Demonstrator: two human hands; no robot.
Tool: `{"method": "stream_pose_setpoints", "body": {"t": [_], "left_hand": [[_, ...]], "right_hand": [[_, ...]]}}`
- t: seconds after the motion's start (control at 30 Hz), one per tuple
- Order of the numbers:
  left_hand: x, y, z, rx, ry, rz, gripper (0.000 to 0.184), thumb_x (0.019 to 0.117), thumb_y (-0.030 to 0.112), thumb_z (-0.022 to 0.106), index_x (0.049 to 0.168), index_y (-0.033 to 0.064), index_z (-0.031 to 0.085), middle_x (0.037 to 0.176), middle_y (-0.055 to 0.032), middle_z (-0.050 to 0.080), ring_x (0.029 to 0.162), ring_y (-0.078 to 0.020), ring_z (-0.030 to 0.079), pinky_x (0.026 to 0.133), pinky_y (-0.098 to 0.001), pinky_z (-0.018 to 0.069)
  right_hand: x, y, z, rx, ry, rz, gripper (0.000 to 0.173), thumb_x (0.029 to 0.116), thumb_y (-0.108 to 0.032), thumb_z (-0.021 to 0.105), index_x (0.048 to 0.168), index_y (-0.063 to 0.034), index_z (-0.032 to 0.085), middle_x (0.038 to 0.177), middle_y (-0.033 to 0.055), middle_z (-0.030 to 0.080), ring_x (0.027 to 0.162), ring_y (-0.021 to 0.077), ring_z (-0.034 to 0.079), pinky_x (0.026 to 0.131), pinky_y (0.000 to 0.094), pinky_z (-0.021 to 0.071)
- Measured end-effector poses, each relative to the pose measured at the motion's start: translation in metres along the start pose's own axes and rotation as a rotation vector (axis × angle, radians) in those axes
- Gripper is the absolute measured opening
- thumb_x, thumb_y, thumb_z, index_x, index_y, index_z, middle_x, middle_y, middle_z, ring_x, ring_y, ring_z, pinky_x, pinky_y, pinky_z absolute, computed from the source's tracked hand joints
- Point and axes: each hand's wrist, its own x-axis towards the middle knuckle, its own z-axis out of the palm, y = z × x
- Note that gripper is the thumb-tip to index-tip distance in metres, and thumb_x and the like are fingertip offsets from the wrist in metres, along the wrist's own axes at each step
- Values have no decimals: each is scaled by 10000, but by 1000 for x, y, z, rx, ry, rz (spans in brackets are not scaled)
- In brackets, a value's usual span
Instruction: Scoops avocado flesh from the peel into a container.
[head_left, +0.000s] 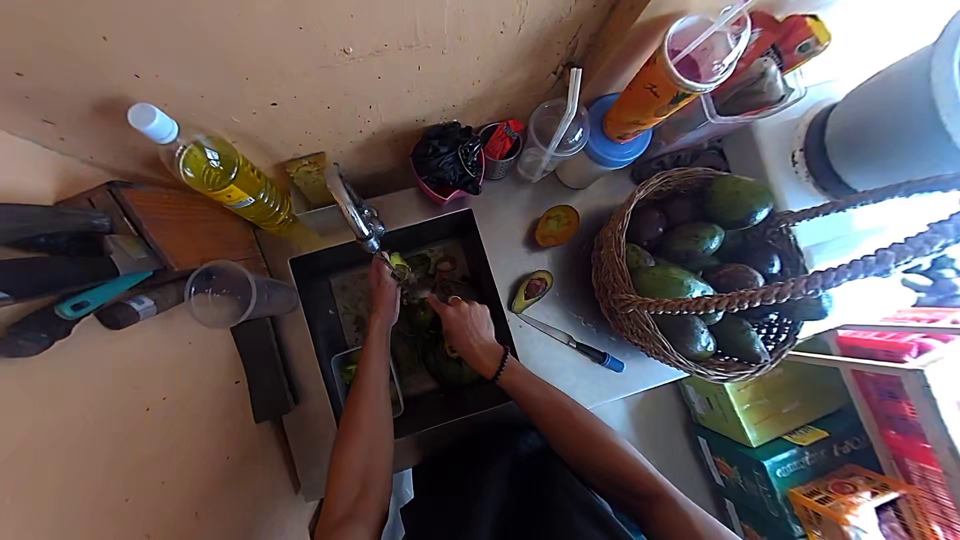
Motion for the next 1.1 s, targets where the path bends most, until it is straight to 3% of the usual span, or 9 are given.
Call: {"method": "stream_pose_setpoints", "body": {"t": [0.13,0.2,0.37,0.57,0.7,0.77,0.9,0.97,1.1], "left_hand": [[-12,5,-7,19,-72,5,541,1114,466,240,1449,99,454,1297,-100,595,1151,-191,605,997,-433,518],[-14,7,3,26,-20,-27,560,1114,474,221,1403,63,467,1207,-136,608,1048,-228,638,906,-446,561],[-32,5,-3,209,0,-33,689,1045,653,309,1534,179,412,1509,-125,484,1359,-282,492,1084,-586,427],[-11,-6,8,129,15,49,511,1122,405,296,1382,20,510,1276,-172,587,1155,-225,596,1005,-446,508],[-6,-16,-3,158,13,102,457,1119,362,335,1332,25,561,1255,-130,602,1168,-180,576,1036,-432,477],[-4,-18,-6,114,-5,117,473,1111,398,307,1327,45,535,1185,-80,606,1090,-139,595,975,-389,514],[-5,-15,-7,34,-63,129,506,1094,460,285,1310,65,515,1132,-37,611,1042,-110,608,947,-365,530],[-2,-14,-3,90,-38,146,508,1107,407,268,1332,28,521,1182,-78,612,1083,-127,601,972,-368,518],[1,3,-9,-41,86,-49,585,1112,489,241,1484,66,398,1345,-158,547,1182,-229,584,1010,-443,504]], "right_hand": [[2,-1,9,52,170,-70,457,997,-55,557,1404,-238,654,893,178,719,776,382,707,610,516,546],[13,1,27,71,251,-115,480,982,-39,572,1410,-241,651,904,173,712,751,367,701,588,499,546],[3,-13,-3,37,-16,-30,452,1010,-40,527,1426,-193,614,1036,193,718,903,394,709,715,542,563],[19,-6,9,72,16,-80,449,1004,-68,557,1425,-213,616,972,185,717,863,393,707,697,544,564],[8,-6,-22,-6,-117,-74,225,976,-44,610,1164,-108,716,944,191,704,859,406,695,661,547,552],[3,-7,-33,-51,-131,-52,164,960,-28,625,1080,-76,727,913,192,699,828,399,692,635,533,544],[9,-4,-14,30,42,-94,327,979,-57,609,1279,-147,701,884,187,696,763,394,689,600,536,543],[11,-5,-6,-13,-1,-86,404,986,-35,583,1363,-161,657,956,195,706,809,396,700,633,530,555],[-8,-5,-17,-83,-233,25,301,993,-8,552,1266,-72,659,1043,227,695,930,433,691,713,563,555]]}}
